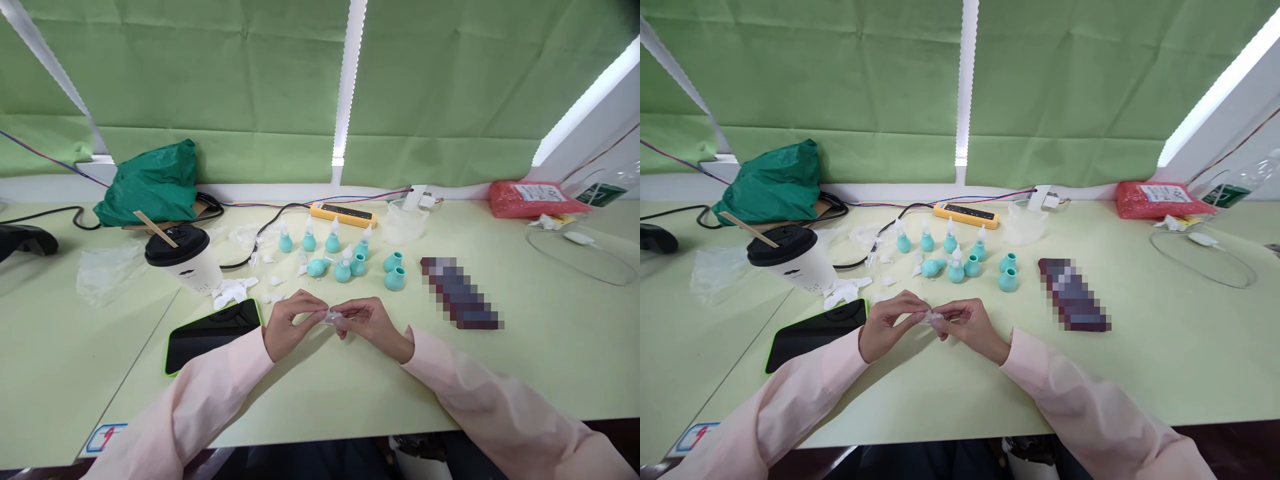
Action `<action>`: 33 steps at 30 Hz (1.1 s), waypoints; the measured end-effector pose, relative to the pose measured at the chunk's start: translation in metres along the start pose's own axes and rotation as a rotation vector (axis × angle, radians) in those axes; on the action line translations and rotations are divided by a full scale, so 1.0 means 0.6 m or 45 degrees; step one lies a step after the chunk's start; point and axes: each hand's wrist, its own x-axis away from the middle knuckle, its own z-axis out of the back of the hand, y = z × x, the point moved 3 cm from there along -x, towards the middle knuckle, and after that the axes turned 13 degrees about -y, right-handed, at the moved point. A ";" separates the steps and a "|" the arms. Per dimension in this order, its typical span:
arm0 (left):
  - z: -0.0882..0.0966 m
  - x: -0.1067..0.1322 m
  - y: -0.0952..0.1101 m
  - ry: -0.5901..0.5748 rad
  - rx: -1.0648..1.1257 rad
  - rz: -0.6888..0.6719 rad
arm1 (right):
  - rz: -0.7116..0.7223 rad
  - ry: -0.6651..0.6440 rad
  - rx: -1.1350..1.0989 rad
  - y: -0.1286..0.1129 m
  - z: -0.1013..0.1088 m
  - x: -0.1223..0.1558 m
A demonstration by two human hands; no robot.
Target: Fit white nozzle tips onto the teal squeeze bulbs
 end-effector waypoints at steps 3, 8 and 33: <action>-0.001 0.000 0.002 -0.010 -0.025 -0.020 | 0.027 -0.007 0.012 0.000 0.000 0.001; -0.003 0.000 0.016 -0.043 -0.313 -0.179 | 0.046 0.012 0.023 0.006 0.001 0.004; 0.008 0.010 0.017 0.087 -0.408 0.018 | 0.436 0.811 1.595 -0.082 0.105 0.030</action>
